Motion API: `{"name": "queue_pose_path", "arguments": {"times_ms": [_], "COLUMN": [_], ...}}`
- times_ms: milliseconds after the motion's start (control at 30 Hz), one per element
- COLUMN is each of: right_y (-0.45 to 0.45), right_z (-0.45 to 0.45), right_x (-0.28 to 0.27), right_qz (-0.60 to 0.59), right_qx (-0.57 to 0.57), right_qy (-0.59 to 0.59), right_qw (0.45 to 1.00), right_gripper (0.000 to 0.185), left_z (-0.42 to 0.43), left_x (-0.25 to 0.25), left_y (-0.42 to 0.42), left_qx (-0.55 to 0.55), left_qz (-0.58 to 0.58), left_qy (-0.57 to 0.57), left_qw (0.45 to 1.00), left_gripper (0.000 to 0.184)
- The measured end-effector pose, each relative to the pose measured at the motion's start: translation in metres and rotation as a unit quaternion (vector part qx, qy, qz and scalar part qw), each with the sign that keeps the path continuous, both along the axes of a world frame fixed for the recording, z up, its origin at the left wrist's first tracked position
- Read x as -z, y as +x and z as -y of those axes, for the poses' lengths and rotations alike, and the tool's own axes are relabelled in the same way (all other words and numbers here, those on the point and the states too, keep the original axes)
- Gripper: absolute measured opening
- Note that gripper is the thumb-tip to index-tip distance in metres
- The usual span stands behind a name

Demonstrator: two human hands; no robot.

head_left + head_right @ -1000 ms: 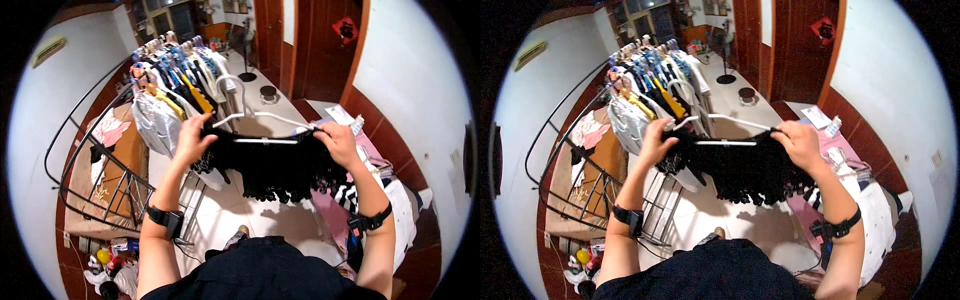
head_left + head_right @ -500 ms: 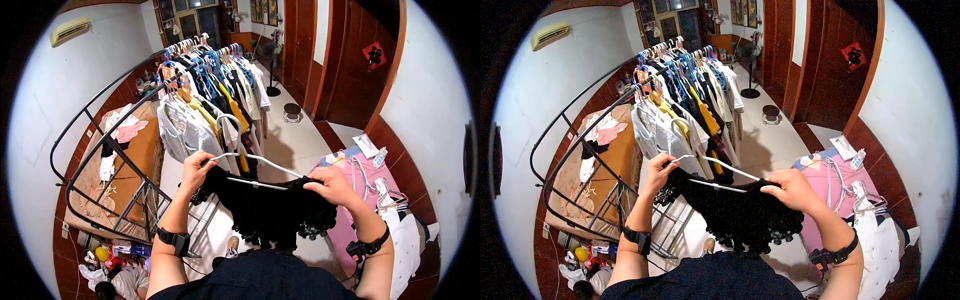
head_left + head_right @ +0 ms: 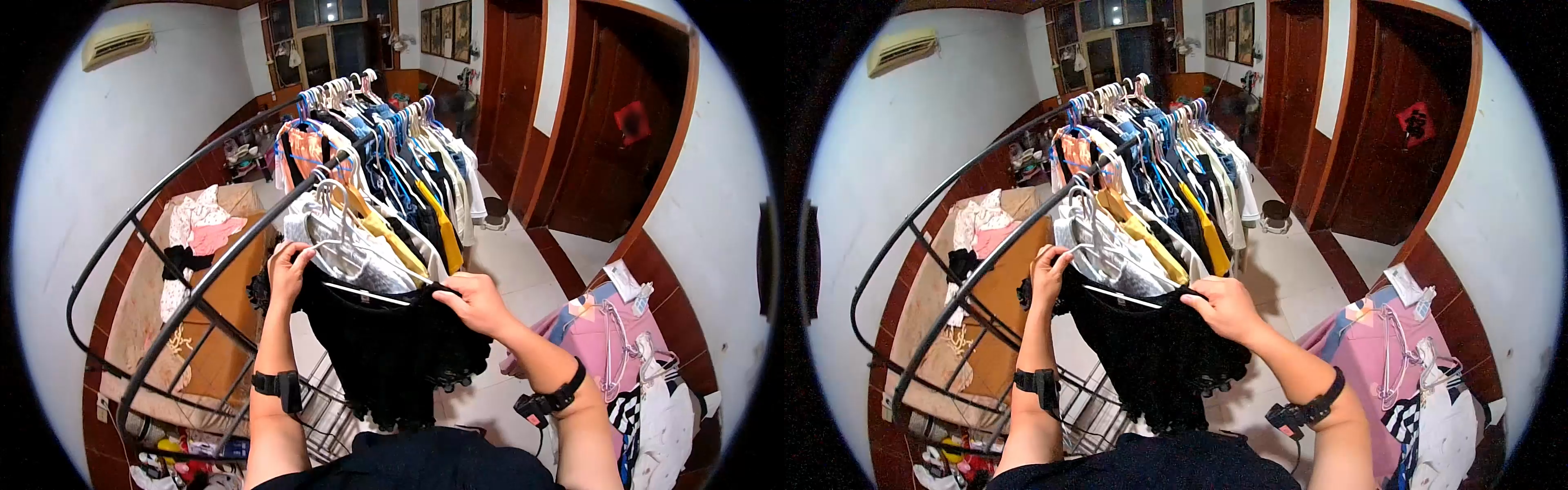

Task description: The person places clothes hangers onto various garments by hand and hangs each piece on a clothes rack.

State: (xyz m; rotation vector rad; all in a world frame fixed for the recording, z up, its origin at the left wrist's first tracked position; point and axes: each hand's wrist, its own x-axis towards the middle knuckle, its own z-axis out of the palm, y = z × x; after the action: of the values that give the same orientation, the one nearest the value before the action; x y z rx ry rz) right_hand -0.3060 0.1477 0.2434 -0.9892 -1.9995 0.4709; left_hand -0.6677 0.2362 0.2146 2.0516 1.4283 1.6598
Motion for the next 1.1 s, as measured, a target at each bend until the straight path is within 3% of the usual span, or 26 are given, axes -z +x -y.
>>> {"name": "queue_pose_path", "arguments": {"times_ms": [67, 300, 467, 700, 800, 867, 933, 1067, 1100], "right_y": [-0.02, -0.06, -0.073, -0.055, -0.025, 0.009, 0.052, 0.131, 0.152], "right_z": [-0.02, -0.066, -0.082, -0.068, -0.056, -0.04, -0.007, 0.1, 0.135], "right_x": [-0.001, 0.004, 0.032, 0.037, 0.061, 0.08, 0.1, 0.156, 0.194], "right_qz": [-0.01, 0.044, 0.086, 0.088, 0.078, 0.081, 0.071, 0.158, 0.138], "right_qx": [0.012, 0.07, 0.084, 0.124, 0.145, 0.156, 0.151, 0.191, 0.193], "right_qy": [-0.008, 0.006, 0.031, -0.018, 0.03, 0.005, -0.09, -0.284, -0.301], "right_qw": [1.0, 0.997, 0.992, 0.988, 0.986, 0.984, 0.982, 0.926, 0.924], "right_gripper": [0.021, 0.027, 0.029, 0.028, 0.041, 0.045, 0.051, 0.044, 0.043], "left_z": [-0.025, -0.074, -0.112, -0.099, -0.079, -0.055, -0.025, 0.072, 0.096], "left_x": [-0.003, 0.007, 0.059, 0.055, 0.063, 0.074, 0.097, 0.159, 0.186], "left_y": [-0.012, -0.029, -0.047, -0.04, -0.03, -0.016, 0.005, 0.073, 0.093], "left_qx": [-0.026, 0.019, -0.023, -0.06, -0.14, -0.191, -0.214, -0.024, 0.03], "left_qz": [-0.003, 0.135, 0.153, 0.069, 0.006, -0.002, -0.017, -0.059, -0.061], "left_qy": [0.041, -0.037, -0.085, -0.034, 0.006, 0.013, 0.011, -0.066, -0.14], "left_qw": [0.999, 0.99, 0.984, 0.995, 0.99, 0.981, 0.977, 0.996, 0.988], "left_gripper": [0.009, 0.01, 0.011, 0.019, 0.043, 0.052, 0.047, 0.026, 0.022]}}
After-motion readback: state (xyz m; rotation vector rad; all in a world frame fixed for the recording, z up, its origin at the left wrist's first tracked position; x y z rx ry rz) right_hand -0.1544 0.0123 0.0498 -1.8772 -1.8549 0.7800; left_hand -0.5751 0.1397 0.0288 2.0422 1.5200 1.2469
